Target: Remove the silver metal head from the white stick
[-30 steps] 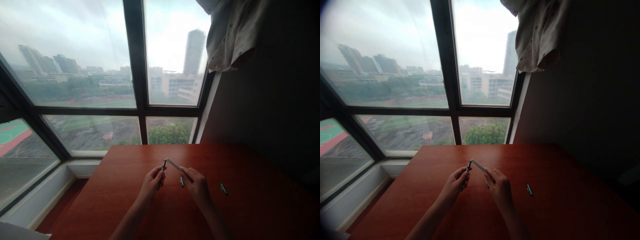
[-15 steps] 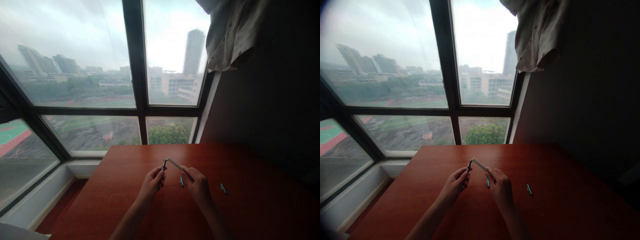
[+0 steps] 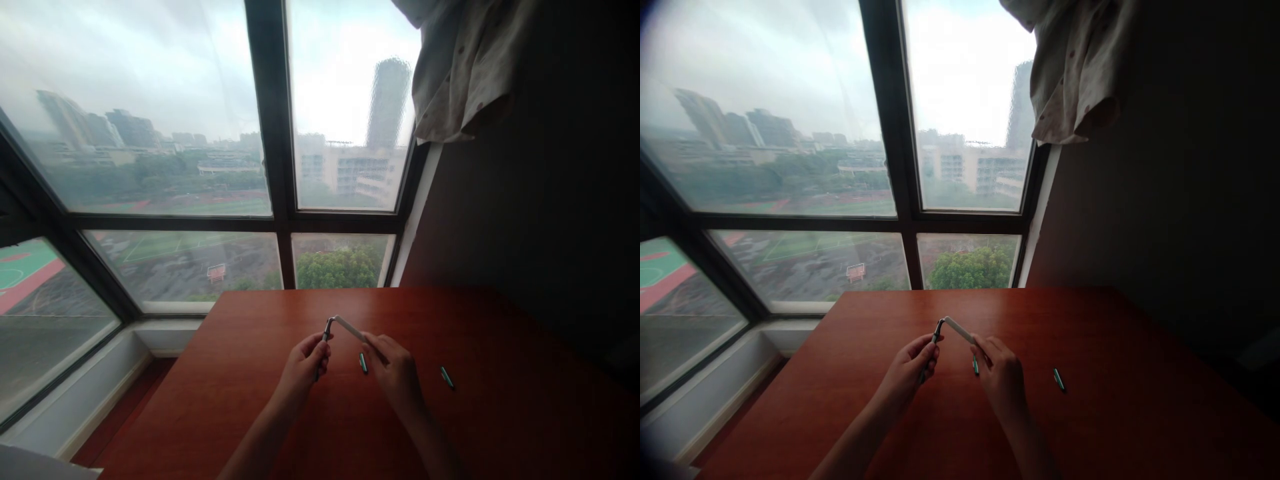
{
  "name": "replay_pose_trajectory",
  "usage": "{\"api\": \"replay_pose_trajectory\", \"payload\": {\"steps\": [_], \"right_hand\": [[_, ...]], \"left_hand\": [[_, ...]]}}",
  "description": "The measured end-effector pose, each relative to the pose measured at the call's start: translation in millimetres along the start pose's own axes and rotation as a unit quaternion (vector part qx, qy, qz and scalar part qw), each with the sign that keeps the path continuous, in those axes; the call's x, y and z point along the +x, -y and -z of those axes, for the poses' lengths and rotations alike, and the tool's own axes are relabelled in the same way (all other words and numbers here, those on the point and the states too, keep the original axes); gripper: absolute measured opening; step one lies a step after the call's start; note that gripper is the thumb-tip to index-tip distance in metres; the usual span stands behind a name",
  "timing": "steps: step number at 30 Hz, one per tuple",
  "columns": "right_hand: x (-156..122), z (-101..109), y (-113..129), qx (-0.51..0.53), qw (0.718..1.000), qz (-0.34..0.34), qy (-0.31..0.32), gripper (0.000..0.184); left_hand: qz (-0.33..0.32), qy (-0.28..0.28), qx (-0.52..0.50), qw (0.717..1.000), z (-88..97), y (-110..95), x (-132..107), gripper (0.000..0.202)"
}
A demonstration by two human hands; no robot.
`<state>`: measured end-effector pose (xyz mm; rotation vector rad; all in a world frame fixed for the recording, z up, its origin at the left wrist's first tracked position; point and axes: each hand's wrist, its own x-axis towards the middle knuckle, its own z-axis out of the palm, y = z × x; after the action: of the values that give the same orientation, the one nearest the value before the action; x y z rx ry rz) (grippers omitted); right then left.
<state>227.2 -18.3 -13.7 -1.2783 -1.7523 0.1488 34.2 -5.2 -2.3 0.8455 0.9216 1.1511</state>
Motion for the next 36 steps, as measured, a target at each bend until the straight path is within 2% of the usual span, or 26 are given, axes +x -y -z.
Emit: {"api": "replay_pose_trajectory", "payload": {"steps": [22, 30, 36], "right_hand": [[1.9, 1.4, -0.2, 0.047, 0.999, -0.002, 0.003, 0.027], [-0.5, 0.0, -4.5, 0.018, 1.0, -0.007, 0.004, 0.028], [0.4, -0.6, 1.1, 0.023, 1.0, -0.002, 0.012, 0.027]], "left_hand": [[-0.001, -0.002, 0.012, 1.0, -2.3, -0.3, -0.9, 0.045], [-0.005, 0.001, 0.022, 1.0, -0.1, -1.6, -1.0, 0.046], [-0.006, 0.003, 0.021, 1.0, 0.1, 0.4, -1.6, 0.044]]}}
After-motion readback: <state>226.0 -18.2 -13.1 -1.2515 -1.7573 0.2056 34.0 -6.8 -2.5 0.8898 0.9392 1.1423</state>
